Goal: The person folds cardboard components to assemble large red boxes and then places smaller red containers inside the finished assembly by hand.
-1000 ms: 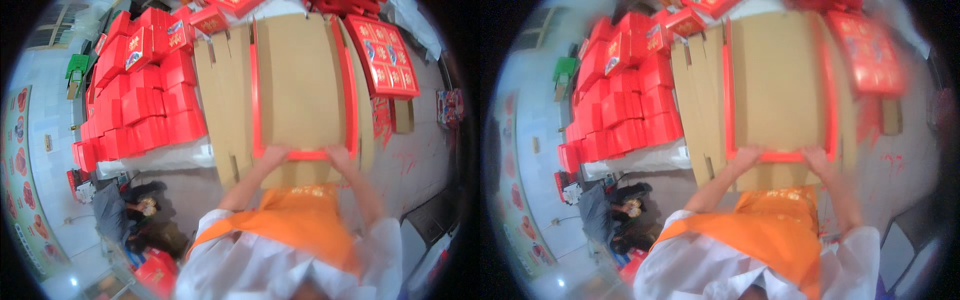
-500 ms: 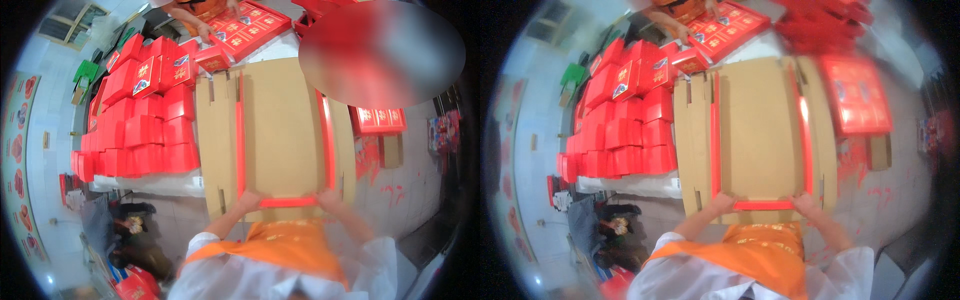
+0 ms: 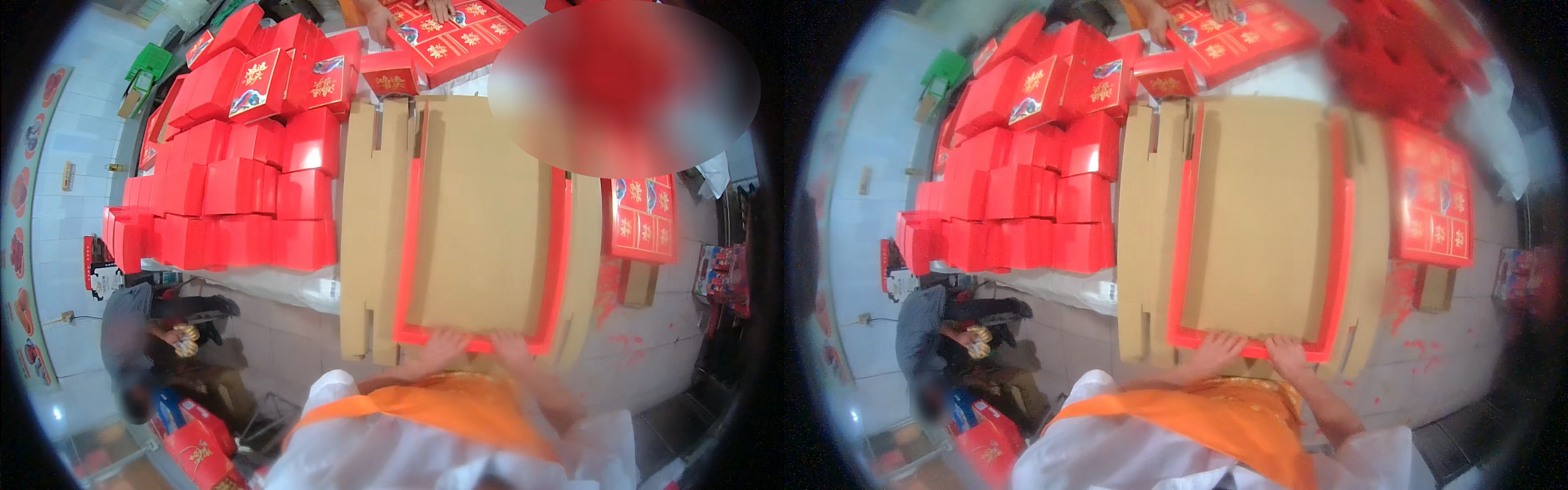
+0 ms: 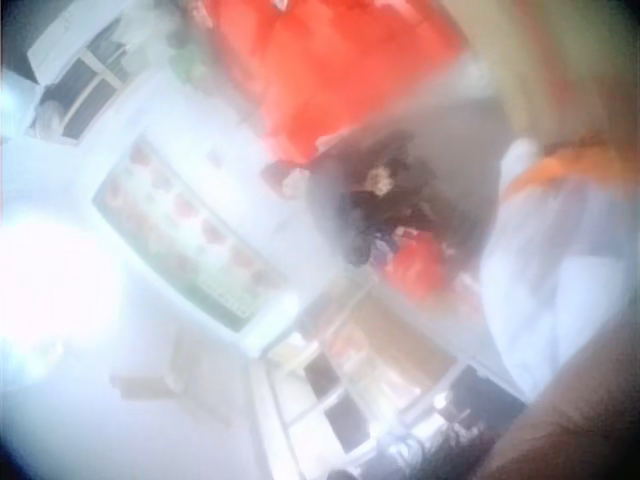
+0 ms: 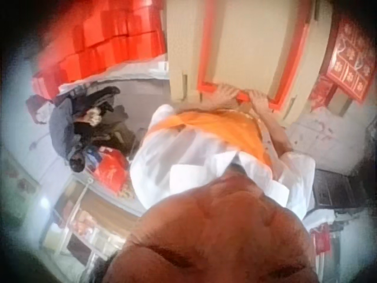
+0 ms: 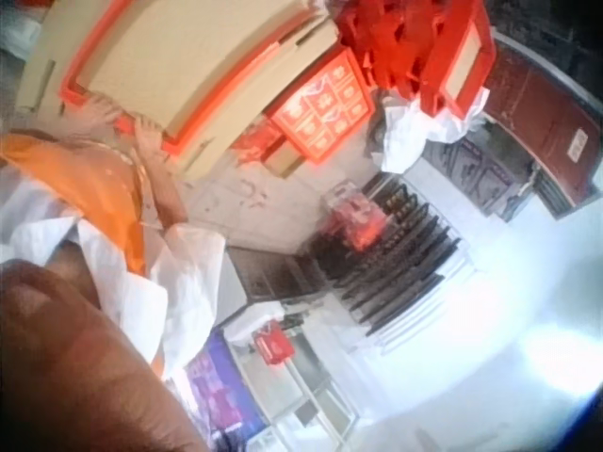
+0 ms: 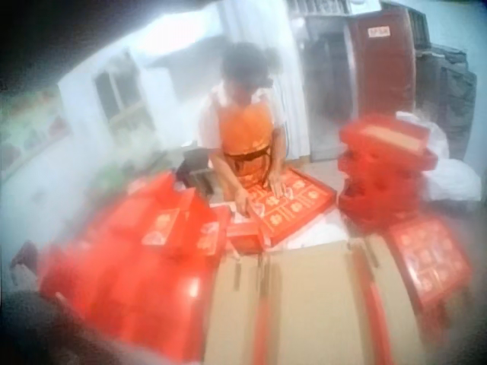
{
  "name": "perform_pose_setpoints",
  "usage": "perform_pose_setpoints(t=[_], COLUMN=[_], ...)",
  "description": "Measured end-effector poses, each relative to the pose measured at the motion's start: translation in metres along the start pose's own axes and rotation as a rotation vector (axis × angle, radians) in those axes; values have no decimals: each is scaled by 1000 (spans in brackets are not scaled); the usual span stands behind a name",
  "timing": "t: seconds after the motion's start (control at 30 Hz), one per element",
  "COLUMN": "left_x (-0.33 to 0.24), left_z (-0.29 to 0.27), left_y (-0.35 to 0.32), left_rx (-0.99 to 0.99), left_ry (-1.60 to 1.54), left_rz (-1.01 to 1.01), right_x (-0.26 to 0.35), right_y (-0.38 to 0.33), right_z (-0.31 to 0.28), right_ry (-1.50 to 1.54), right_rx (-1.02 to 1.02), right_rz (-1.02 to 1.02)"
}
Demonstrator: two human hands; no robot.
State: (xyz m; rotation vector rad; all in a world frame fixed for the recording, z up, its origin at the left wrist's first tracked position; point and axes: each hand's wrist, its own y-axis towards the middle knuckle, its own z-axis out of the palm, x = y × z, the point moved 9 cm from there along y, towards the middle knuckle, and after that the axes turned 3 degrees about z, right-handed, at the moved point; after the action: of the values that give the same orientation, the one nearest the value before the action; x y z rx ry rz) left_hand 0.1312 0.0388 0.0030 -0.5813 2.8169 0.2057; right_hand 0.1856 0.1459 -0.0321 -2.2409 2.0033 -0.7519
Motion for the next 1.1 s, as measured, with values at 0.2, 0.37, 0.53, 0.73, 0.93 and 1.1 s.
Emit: perform_pose_setpoints(t=[0.2,0.37,0.53,0.73,0.93,1.1], left_x=[-3,-1,-14,53,276,320], left_z=[44,45,26,-26,-102,-56], left_y=[4,2,-31,7,96,101], left_rx=[232,321,420,358,-614,-305], left_ry=[-165,-259,-455,-380,-60,-355], left_rz=[-64,-65,-60,-185,-914,-1126], right_x=[-5,-5,15,-29,-225,-240], right_y=[9,9,-18,16,139,208], right_z=[10,15,37,-56,-164,-142], right_ry=[39,116,235,345,375,780], right_rx=[81,109,260,84,-870,-538], right_rz=[53,72,-59,72,554,529])
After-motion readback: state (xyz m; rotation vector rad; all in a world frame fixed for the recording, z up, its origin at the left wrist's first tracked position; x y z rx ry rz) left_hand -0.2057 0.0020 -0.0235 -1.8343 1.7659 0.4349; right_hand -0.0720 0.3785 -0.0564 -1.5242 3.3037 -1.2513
